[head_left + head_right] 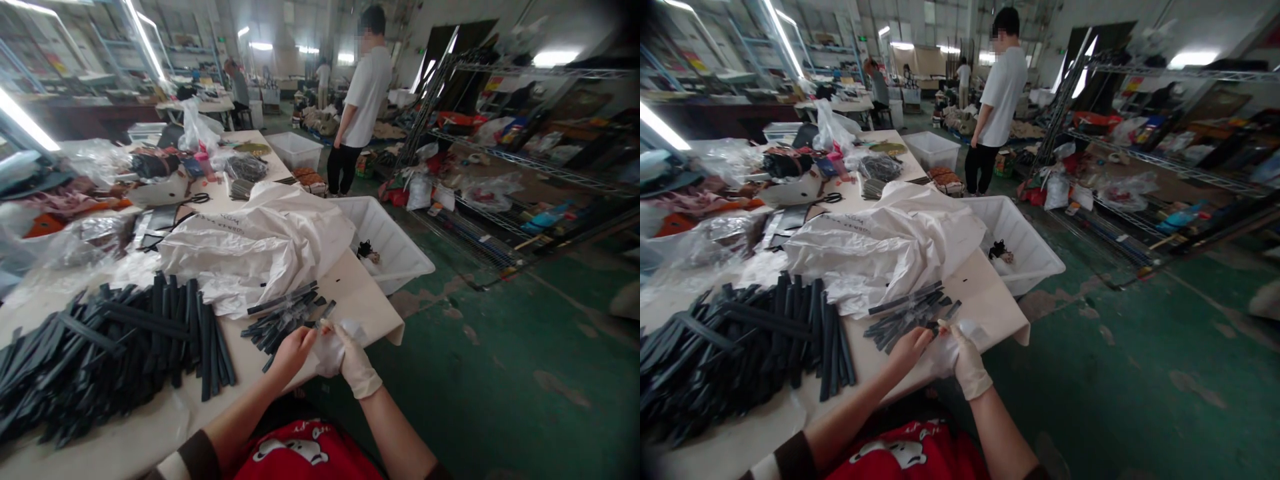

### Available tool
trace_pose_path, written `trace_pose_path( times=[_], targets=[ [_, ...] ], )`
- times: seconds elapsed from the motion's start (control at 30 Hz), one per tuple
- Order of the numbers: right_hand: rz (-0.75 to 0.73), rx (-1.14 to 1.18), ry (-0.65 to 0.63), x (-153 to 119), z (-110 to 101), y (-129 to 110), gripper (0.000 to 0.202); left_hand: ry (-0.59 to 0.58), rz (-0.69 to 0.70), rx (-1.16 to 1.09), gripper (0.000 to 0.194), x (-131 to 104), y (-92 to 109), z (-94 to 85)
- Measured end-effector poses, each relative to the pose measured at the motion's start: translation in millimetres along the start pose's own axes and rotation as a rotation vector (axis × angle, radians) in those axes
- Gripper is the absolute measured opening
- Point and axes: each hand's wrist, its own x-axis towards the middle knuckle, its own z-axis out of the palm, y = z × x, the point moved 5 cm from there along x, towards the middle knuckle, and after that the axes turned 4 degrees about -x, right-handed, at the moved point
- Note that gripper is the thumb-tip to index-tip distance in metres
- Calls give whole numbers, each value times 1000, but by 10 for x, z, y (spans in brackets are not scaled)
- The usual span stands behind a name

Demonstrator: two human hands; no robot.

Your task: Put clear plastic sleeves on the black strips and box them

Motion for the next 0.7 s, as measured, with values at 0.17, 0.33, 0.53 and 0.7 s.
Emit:
trace_pose_path(
  times=[0.17,0.33,0.53,0.7],
  targets=[
    [-86,-4,-52,-149,371,-73,31,34,9,-48,22,-177,178,-241],
    [-141,-182,-199,-273,791,-20,32,150,32,-117,21,-314,216,-556],
    [-18,-173,-84,-163,898,205,35,158,-113,244,28,-409,-389,-1162],
    [11,-90,-6,-16,984,297,37,307,-404,493,28,-335,-1228,-2003]
  ],
)
